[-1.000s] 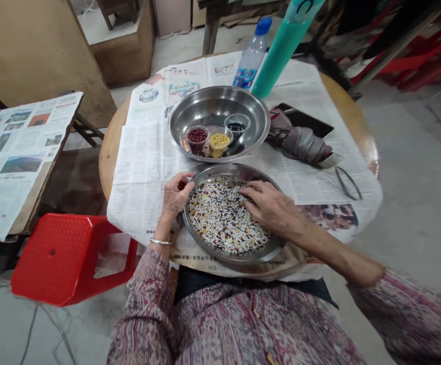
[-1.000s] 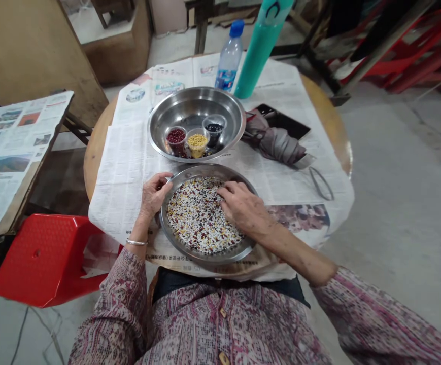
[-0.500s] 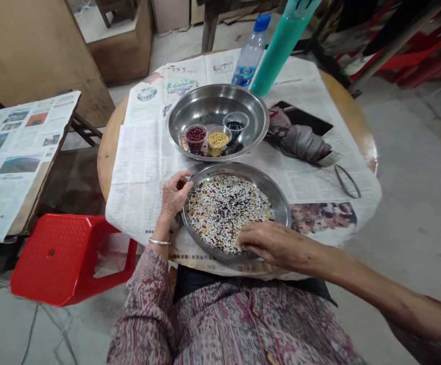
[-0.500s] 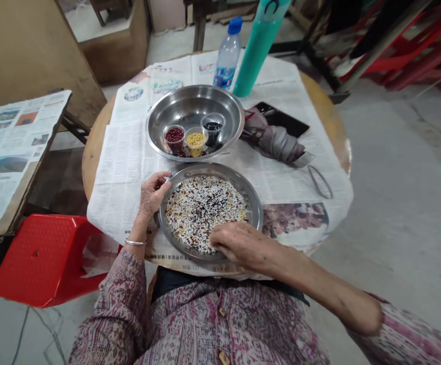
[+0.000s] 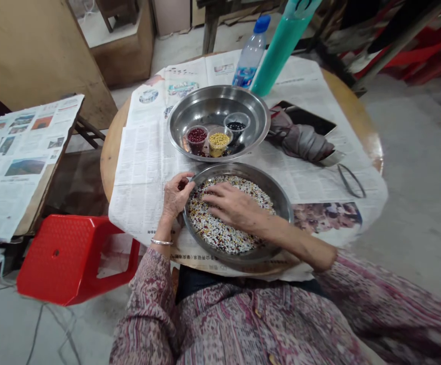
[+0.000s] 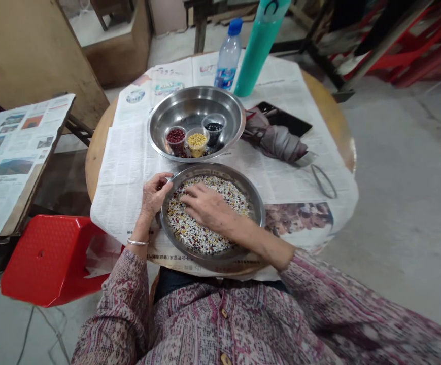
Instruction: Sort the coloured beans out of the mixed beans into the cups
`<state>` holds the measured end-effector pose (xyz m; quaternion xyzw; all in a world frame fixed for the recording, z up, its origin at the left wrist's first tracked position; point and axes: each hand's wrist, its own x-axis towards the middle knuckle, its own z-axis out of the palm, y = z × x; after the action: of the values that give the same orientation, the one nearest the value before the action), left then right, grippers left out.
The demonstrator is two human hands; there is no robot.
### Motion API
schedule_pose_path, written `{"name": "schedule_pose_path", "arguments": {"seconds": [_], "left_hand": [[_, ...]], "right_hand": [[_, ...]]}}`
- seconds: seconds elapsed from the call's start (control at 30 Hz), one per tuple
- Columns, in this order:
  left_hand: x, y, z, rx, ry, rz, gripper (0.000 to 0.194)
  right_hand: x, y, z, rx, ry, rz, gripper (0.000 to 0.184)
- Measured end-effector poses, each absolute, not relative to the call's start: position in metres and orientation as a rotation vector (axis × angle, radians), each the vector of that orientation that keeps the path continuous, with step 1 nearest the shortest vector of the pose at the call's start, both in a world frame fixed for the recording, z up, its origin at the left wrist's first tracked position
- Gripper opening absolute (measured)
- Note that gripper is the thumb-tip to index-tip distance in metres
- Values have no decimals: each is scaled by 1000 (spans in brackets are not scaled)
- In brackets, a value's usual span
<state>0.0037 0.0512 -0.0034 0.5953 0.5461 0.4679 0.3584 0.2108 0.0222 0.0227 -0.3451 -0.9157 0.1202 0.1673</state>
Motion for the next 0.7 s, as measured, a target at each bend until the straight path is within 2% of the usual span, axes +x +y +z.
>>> {"name": "schedule_pose_path", "arguments": {"seconds": [0.17, 0.37, 0.53, 0.7], "left_hand": [[4, 50, -5, 1563, 1392, 1255, 15], [3, 52, -9, 1547, 1400, 1233, 17], [2, 53, -8, 1550, 1383, 1220, 18], [1, 53, -8, 1562, 1368, 1229, 18]], "right_hand": [[190, 17, 20, -743, -2708, 296, 17], [250, 33, 15, -1097, -2604, 176, 22], [283, 17, 14, -1170, -2525, 356, 20], [268, 4, 35, -1064, -2453, 462, 18]]}}
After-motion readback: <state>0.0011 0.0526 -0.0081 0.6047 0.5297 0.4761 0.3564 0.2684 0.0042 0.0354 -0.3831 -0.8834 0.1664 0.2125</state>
